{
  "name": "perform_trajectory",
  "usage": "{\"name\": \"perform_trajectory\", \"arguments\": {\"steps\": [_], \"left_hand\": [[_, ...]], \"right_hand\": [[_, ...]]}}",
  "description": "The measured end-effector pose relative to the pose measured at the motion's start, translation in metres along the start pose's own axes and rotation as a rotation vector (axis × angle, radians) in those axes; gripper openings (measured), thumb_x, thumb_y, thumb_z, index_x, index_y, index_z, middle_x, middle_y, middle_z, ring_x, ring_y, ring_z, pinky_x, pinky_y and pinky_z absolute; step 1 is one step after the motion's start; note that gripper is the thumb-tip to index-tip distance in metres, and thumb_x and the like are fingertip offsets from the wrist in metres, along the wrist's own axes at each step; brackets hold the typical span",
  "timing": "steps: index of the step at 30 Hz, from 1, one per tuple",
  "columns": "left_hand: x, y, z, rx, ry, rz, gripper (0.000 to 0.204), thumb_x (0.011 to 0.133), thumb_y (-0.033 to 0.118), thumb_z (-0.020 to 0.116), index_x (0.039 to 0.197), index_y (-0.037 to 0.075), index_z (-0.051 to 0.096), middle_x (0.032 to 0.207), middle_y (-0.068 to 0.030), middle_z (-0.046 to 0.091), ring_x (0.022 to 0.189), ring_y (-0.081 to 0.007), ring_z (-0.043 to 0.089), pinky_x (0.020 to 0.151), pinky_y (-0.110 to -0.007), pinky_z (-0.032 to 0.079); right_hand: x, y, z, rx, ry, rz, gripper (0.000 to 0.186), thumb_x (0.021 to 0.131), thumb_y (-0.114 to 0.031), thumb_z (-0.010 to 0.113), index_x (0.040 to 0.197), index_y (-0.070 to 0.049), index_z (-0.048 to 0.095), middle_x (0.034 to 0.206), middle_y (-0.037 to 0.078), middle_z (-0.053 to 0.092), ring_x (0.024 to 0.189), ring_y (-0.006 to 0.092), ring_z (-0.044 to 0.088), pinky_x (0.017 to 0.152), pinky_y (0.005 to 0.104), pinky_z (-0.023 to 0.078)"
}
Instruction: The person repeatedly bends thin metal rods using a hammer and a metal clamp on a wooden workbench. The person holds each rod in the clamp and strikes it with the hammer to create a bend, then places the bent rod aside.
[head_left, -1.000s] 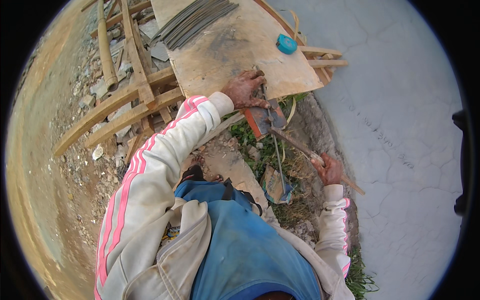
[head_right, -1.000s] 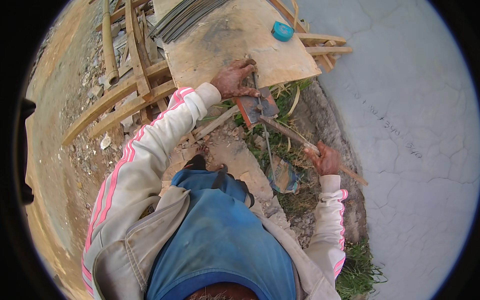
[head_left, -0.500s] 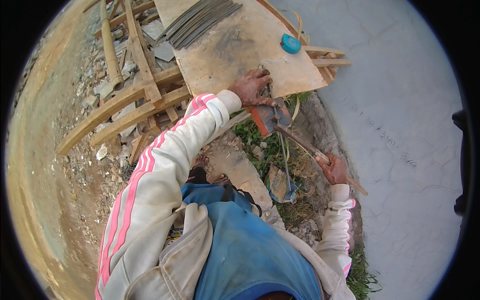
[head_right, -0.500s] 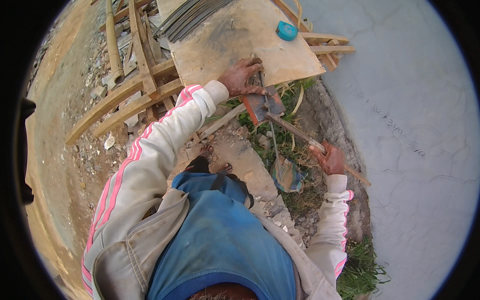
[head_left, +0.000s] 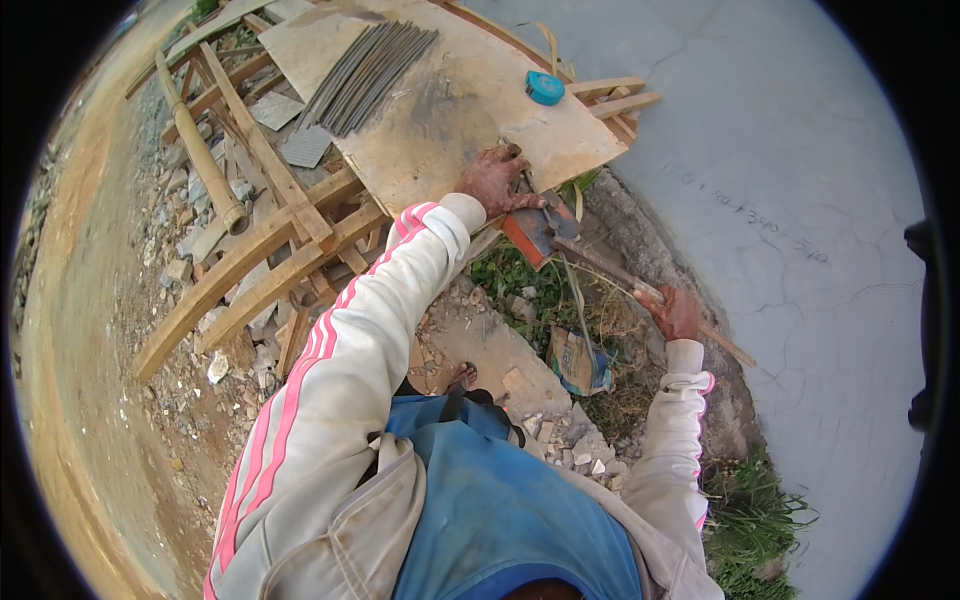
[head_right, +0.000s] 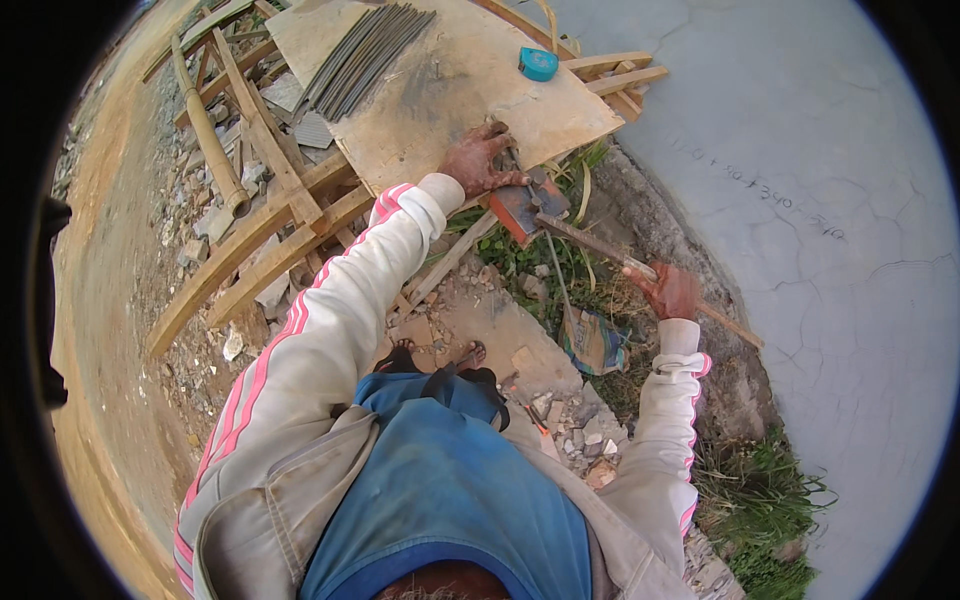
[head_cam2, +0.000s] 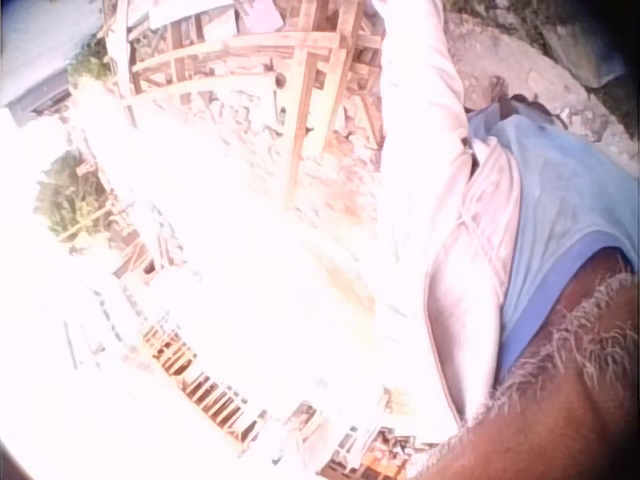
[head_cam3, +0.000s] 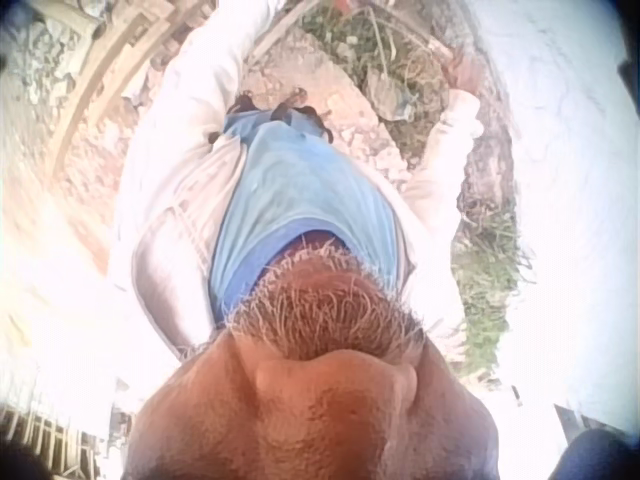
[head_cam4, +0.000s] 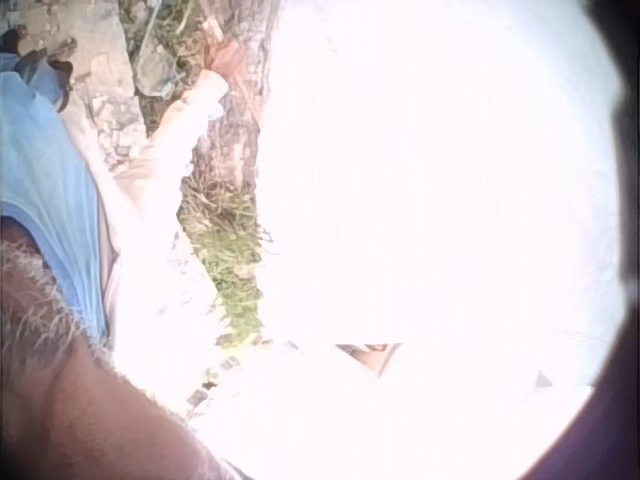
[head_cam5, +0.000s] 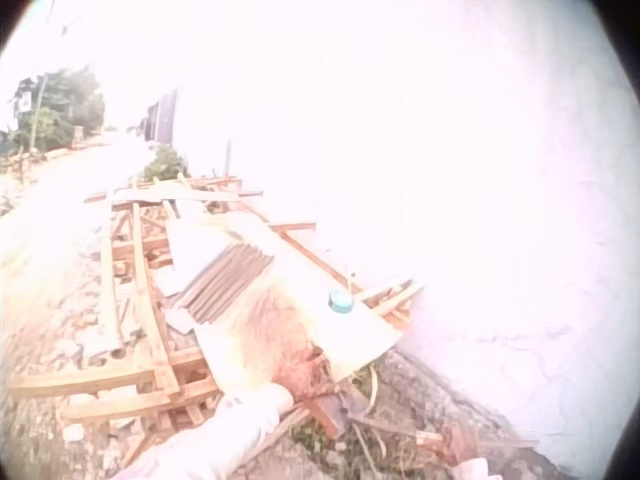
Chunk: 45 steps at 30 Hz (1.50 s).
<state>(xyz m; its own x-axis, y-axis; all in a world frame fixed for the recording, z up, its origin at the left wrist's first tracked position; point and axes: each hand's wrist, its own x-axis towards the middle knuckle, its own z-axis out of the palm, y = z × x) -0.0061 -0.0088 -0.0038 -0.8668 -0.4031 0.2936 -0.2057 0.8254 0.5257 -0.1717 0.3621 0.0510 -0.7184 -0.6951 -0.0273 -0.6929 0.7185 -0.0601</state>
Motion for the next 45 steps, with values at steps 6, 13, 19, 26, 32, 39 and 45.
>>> {"name": "perform_trajectory", "arguments": {"steps": [6, 13, 19, 26, 32, 39, 45], "left_hand": [[0.000, 0.002, 0.000, 0.004, 0.007, 0.012, 0.080, 0.073, 0.065, 0.076, 0.129, 0.008, 0.064, 0.148, -0.0171, 0.045, 0.137, -0.0397, 0.041, 0.115, -0.046, 0.035], [-0.002, 0.002, -0.005, -0.016, 0.031, 0.050, 0.081, 0.076, 0.063, 0.075, 0.130, 0.003, 0.062, 0.149, -0.0202, 0.045, 0.137, -0.0415, 0.041, 0.114, -0.048, 0.036], [0.001, 0.003, -0.004, -0.078, 0.035, 0.055, 0.074, 0.075, 0.056, 0.079, 0.126, 0.004, 0.064, 0.148, -0.0216, 0.046, 0.136, -0.0410, 0.044, 0.111, -0.049, 0.039], [0.012, -0.015, 0.009, -0.092, 0.030, 0.139, 0.069, 0.078, 0.051, 0.079, 0.123, 0.002, 0.064, 0.147, -0.0238, 0.045, 0.136, -0.0436, 0.043, 0.111, -0.050, 0.038], [0.014, -0.014, 0.009, -0.135, -0.005, 0.165, 0.070, 0.078, 0.055, 0.077, 0.122, 0.002, 0.066, 0.144, -0.0227, 0.048, 0.132, -0.0424, 0.046, 0.109, -0.050, 0.041], [0.015, -0.008, 0.001, -0.046, -0.028, 0.143, 0.078, 0.074, 0.061, 0.077, 0.125, 0.003, 0.066, 0.144, -0.0230, 0.049, 0.132, -0.0417, 0.047, 0.109, -0.050, 0.040], [0.009, -0.011, 0.004, -0.050, 0.016, 0.146, 0.077, 0.074, 0.062, 0.076, 0.126, 0.006, 0.066, 0.145, -0.0194, 0.047, 0.137, -0.0413, 0.041, 0.113, -0.050, 0.036]], "right_hand": [[-0.079, -0.059, 0.020, 0.014, 0.130, 0.247, 0.078, 0.080, -0.081, 0.057, 0.082, -0.005, 0.075, 0.064, 0.021, 0.064, 0.065, 0.0389, 0.067, 0.063, 0.0507, 0.051], [-0.136, -0.148, 0.025, 0.146, 0.184, 0.546, 0.077, 0.083, -0.079, 0.055, 0.075, -0.004, 0.071, 0.063, 0.021, 0.063, 0.067, 0.0407, 0.067, 0.065, 0.0505, 0.051], [-0.144, -0.130, 0.017, 0.231, 0.119, 0.386, 0.075, 0.086, -0.077, 0.051, 0.086, -0.004, 0.068, 0.064, 0.018, 0.065, 0.067, 0.0384, 0.068, 0.066, 0.0516, 0.053], [-0.195, -0.072, 0.019, 0.200, -0.079, 0.487, 0.081, 0.073, -0.083, 0.062, 0.100, -0.007, 0.073, 0.080, 0.017, 0.070, 0.082, 0.0399, 0.069, 0.073, 0.0523, 0.053], [-0.316, 0.006, 0.022, 0.035, -0.122, 0.897, 0.067, 0.071, -0.076, 0.069, 0.093, -0.013, 0.077, 0.088, 0.019, 0.072, 0.090, 0.0387, 0.070, 0.080, 0.0510, 0.054], [-0.344, 0.002, 0.048, -0.159, 0.092, 1.022, 0.046, 0.076, -0.058, 0.071, 0.080, -0.012, 0.076, 0.080, 0.018, 0.072, 0.078, 0.0399, 0.070, 0.072, 0.0494, 0.057], [-0.359, -0.051, 0.039, -0.200, 0.160, 1.054, 0.038, 0.078, -0.050, 0.074, 0.085, -0.012, 0.077, 0.083, 0.021, 0.072, 0.080, 0.0403, 0.070, 0.073, 0.0513, 0.056]]}}
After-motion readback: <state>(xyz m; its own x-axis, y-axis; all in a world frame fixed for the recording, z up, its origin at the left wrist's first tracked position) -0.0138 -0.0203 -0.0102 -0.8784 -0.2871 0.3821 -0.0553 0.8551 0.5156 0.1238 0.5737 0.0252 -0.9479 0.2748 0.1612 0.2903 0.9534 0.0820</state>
